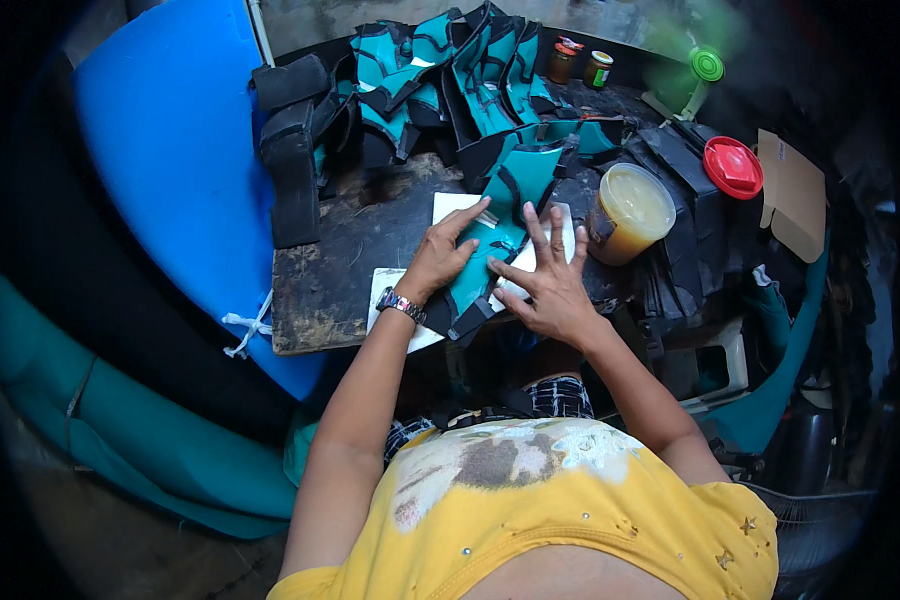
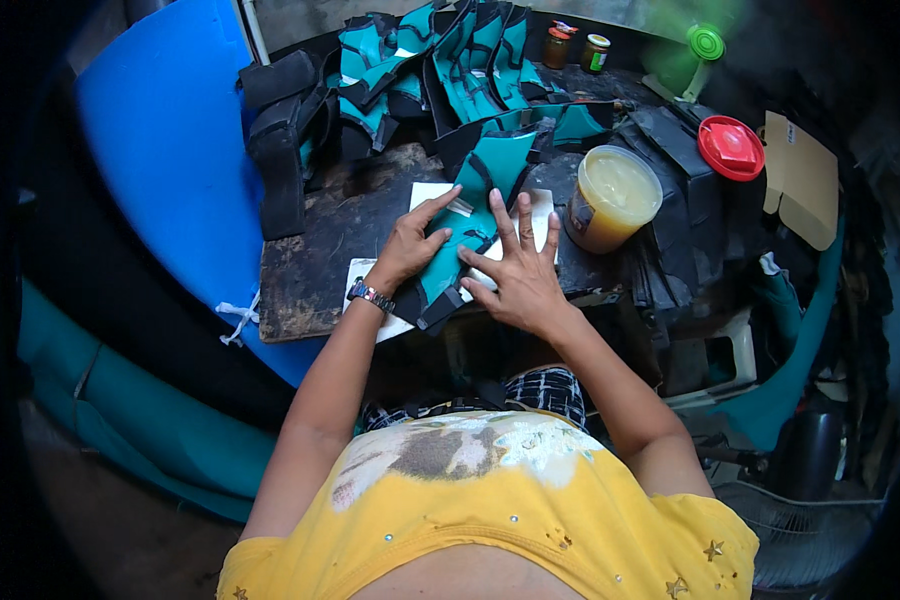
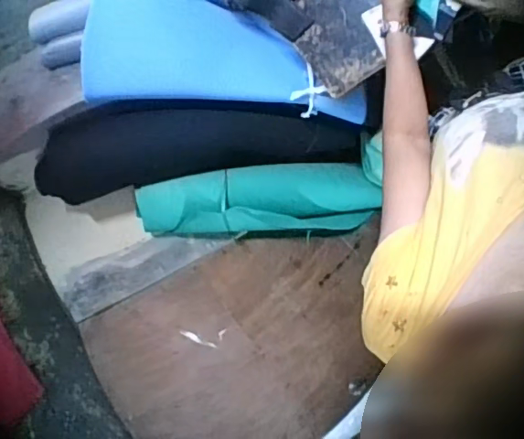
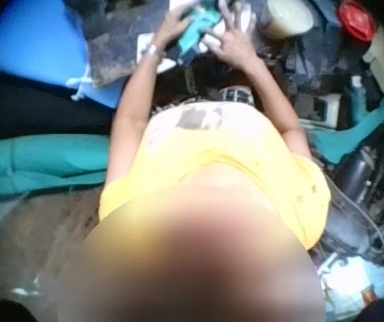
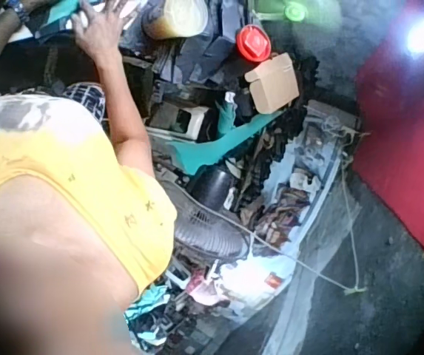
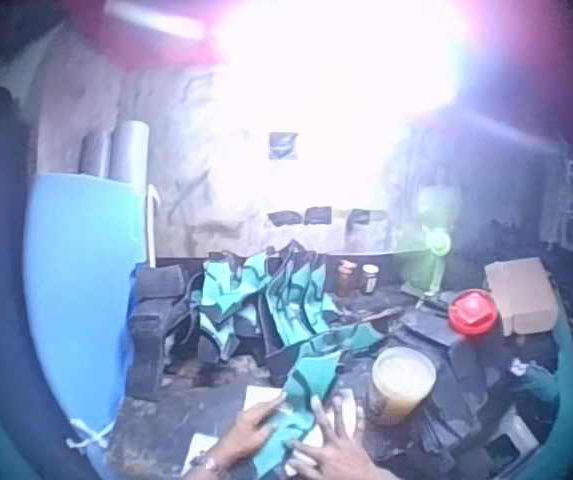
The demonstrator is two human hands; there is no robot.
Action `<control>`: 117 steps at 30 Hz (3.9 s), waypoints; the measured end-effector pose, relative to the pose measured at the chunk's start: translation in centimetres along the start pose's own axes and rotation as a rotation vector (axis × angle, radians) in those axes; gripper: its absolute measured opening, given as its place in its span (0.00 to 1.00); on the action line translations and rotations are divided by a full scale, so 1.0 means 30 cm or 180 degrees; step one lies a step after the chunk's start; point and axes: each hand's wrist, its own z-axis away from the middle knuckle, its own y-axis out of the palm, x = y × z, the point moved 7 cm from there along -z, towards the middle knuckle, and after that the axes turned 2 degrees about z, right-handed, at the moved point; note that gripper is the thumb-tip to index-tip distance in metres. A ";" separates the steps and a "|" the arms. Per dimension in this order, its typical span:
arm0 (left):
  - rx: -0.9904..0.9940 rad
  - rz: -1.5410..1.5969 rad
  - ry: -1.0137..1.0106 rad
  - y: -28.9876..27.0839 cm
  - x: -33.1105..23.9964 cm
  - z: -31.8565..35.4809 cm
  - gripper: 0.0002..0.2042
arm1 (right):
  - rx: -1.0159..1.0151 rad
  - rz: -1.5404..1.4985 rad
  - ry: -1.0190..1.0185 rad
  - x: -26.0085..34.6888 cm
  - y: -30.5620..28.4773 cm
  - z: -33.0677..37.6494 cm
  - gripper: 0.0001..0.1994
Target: The person repeatedly picks teal and black footwear parts from a table, aligns them on a white template, and presses them together by hand. They place finished units into a cardboard box and continue the cycle with additional parts.
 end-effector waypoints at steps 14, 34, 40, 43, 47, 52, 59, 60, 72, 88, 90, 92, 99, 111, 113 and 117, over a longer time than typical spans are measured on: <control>-0.0035 0.0148 -0.0019 0.001 0.018 -0.002 0.30 | -0.0398 0.0841 0.0109 -0.021 0.033 0.041 0.17; -0.0232 0.0373 -0.0169 -0.010 0.046 -0.001 0.28 | 0.0052 0.0301 -0.0354 0.099 0.084 0.050 0.19; -0.0306 0.0483 -0.0138 -0.012 0.040 0.003 0.29 | 0.0261 -0.0285 -0.0360 0.137 0.073 0.036 0.20; -0.0281 0.0500 -0.0170 -0.017 0.048 0.004 0.28 | 0.0837 -0.0997 -0.0313 0.138 0.088 0.047 0.19; -0.0754 0.0454 -0.0203 -0.057 0.071 0.004 0.28 | 0.0006 -0.1669 0.0196 0.081 0.012 0.046 0.20; -0.0843 0.0304 -0.0144 -0.062 0.075 0.005 0.28 | 0.0021 -0.0465 0.0143 0.095 0.041 0.054 0.22; -0.0902 0.0200 -0.0056 -0.063 0.064 0.007 0.28 | 0.0056 -0.0278 -0.0045 0.143 0.085 0.085 0.25; -0.0906 0.0188 -0.0056 -0.063 0.065 0.006 0.28 | 0.0073 -0.0354 -0.0135 0.160 0.080 0.089 0.25; -0.0736 0.0227 -0.0191 -0.058 0.069 0.005 0.28 | -0.0606 0.0099 0.0316 -0.041 0.056 -0.029 0.18; -0.0662 -0.0102 0.0001 -0.049 0.060 0.001 0.30 | 0.0617 0.0027 0.0092 -0.002 0.126 -0.067 0.18; -0.0573 -0.0050 -0.0003 -0.043 0.058 0.000 0.30 | -0.0515 0.0893 0.0538 -0.065 0.038 -0.107 0.18; -0.0554 -0.0157 0.0288 -0.033 0.028 0.002 0.29 | -0.0773 0.0807 0.0698 -0.077 0.028 -0.124 0.18; -0.1281 -0.0295 0.0493 -0.196 -0.119 -0.035 0.26 | -0.0886 -0.1239 -0.0061 0.003 0.027 0.064 0.16; -0.1024 -0.3796 -0.0356 -0.848 -0.184 -0.647 0.28 | -0.2128 -0.1503 0.1204 -0.246 -0.144 0.394 0.19; -0.1134 -0.3726 0.1039 -0.615 -0.243 -0.654 0.21 | -0.2172 -0.1439 0.1315 -0.262 -0.164 0.415 0.19; 0.0273 -0.2255 0.1478 -0.063 -0.149 -0.659 0.18 | -0.2234 -0.0178 0.1139 -0.268 -0.312 0.353 0.21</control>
